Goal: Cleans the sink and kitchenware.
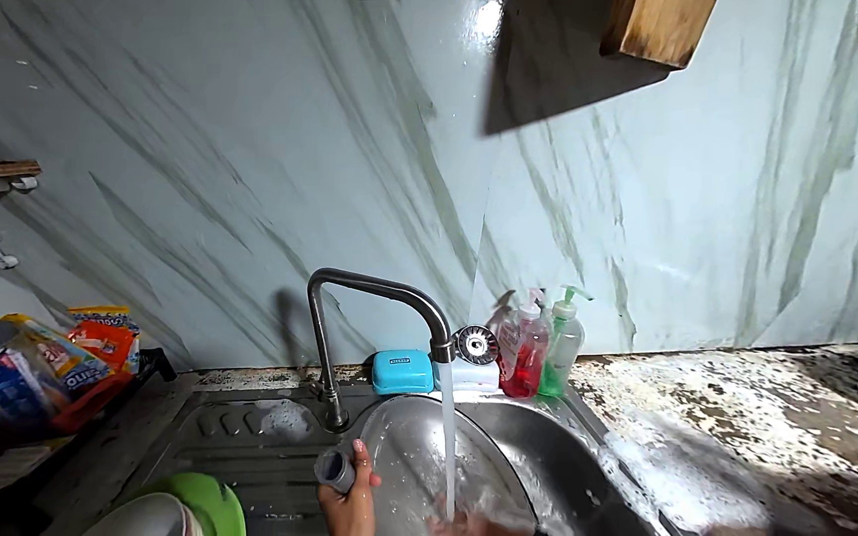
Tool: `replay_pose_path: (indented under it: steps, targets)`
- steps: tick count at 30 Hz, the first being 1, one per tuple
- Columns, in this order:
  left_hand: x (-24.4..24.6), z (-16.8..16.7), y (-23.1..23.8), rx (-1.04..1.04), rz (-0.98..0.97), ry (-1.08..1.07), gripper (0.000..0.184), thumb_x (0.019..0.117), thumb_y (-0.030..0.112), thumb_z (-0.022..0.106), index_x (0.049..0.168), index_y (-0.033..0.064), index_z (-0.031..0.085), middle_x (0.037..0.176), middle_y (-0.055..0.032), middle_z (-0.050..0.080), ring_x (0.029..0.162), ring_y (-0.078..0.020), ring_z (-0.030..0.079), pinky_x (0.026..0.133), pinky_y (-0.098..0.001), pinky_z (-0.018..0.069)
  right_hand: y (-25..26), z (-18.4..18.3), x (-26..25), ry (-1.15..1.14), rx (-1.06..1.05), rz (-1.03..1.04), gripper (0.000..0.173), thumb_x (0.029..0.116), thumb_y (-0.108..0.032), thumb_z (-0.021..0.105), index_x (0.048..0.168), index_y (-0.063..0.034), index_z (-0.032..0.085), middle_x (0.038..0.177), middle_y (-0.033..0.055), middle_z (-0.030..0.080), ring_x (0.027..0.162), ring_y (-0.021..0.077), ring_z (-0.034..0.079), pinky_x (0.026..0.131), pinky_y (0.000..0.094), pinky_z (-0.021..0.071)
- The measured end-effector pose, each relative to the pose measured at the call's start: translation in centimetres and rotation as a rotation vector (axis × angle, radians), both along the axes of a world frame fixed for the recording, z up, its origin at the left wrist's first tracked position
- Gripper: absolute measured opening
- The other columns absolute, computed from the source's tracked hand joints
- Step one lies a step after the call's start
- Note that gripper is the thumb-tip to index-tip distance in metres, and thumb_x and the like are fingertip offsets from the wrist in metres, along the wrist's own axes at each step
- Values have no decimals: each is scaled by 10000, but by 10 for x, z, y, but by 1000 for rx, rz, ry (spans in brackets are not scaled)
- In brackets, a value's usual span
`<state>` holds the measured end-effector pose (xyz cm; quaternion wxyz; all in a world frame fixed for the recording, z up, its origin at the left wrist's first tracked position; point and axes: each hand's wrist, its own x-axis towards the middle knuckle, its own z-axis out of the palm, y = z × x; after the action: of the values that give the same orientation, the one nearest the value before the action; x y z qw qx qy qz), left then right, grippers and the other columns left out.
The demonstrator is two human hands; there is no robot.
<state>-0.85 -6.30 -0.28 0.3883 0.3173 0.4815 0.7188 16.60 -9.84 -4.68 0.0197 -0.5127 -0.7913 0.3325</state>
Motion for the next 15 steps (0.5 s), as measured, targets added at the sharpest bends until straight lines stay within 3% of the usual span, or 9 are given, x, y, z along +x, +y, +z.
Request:
replay_pose_path:
  steps: [2, 4, 6, 8, 10, 11, 12, 13, 15]
  targets:
    - [3, 1, -3, 7, -5, 6, 222, 966, -21, 574, 761, 61, 555, 544, 94, 560, 478, 32, 561, 529, -125, 509, 28, -6, 24, -289, 39, -107, 713, 1029, -312, 588, 1592, 17, 302, 1680, 255, 198, 1580, 395, 133, 1263, 582, 69]
    - [12, 2, -3, 9, -4, -11, 218, 969, -15, 572, 765, 62, 557, 548, 95, 561, 480, 37, 560, 529, -122, 508, 43, -15, 14, -282, 107, -200, 765, 1065, -376, 480, 1620, 34, 151, 1689, 291, 59, 1580, 448, 16, 1240, 651, -6]
    - [15, 2, 1, 8, -1, -16, 201, 969, -9, 577, 776, 47, 562, 551, 91, 558, 481, 39, 555, 530, -123, 509, 38, -35, -11, 102, 260, -199, 664, 1048, -347, 514, 1574, 21, 347, 1647, 261, 289, 1563, 414, 199, 1278, 578, 99]
    - [14, 0, 1, -3, 2, 0, 171, 974, 2, 582, 807, 30, 559, 560, 92, 547, 491, 42, 553, 540, -125, 513, 42, -32, -14, 112, 210, -104, 625, 1066, -366, 478, 1580, -27, 374, 1647, 261, 290, 1559, 428, 203, 1270, 587, 116]
    - [11, -3, 1, -20, 6, 35, 183, 991, 20, 572, 810, 36, 548, 558, 104, 540, 487, 51, 547, 541, -121, 511, 55, -18, -8, -76, 10, -236, 650, 1063, -338, 511, 1604, -40, 309, 1648, 263, 283, 1540, 439, 246, 1242, 613, 190]
    - [9, -3, 3, -31, -5, 55, 181, 1003, 35, 562, 823, 34, 541, 568, 107, 534, 492, 55, 545, 547, -120, 512, 58, -11, -8, -90, -71, -277, 671, 1071, -310, 505, 1623, -34, 243, 1680, 260, 191, 1563, 436, 173, 1252, 616, 154]
    - [7, -5, 5, -46, -17, 64, 181, 1013, 50, 552, 834, 32, 535, 571, 105, 529, 492, 55, 541, 547, -121, 510, 53, -7, -9, -45, -105, -270, 650, 1068, -290, 525, 1613, -34, 280, 1674, 252, 220, 1557, 420, 209, 1251, 599, 179]
    - [4, -10, 8, -61, -33, 63, 183, 1025, 67, 545, 845, 34, 531, 573, 104, 526, 492, 51, 537, 547, -123, 510, 43, -2, -9, 55, -102, -215, 549, 1068, -247, 535, 1549, -13, 414, 1596, 260, 387, 1493, 407, 365, 1229, 566, 266]
    - [-2, -21, 12, -74, -75, 55, 187, 1029, 84, 532, 846, 51, 515, 585, 101, 523, 496, 36, 537, 551, -132, 511, 16, 28, 3, 147, -87, -1, 414, 1109, -184, 425, 1454, 11, 545, 1462, 238, 566, 1391, 372, 522, 1201, 510, 340]
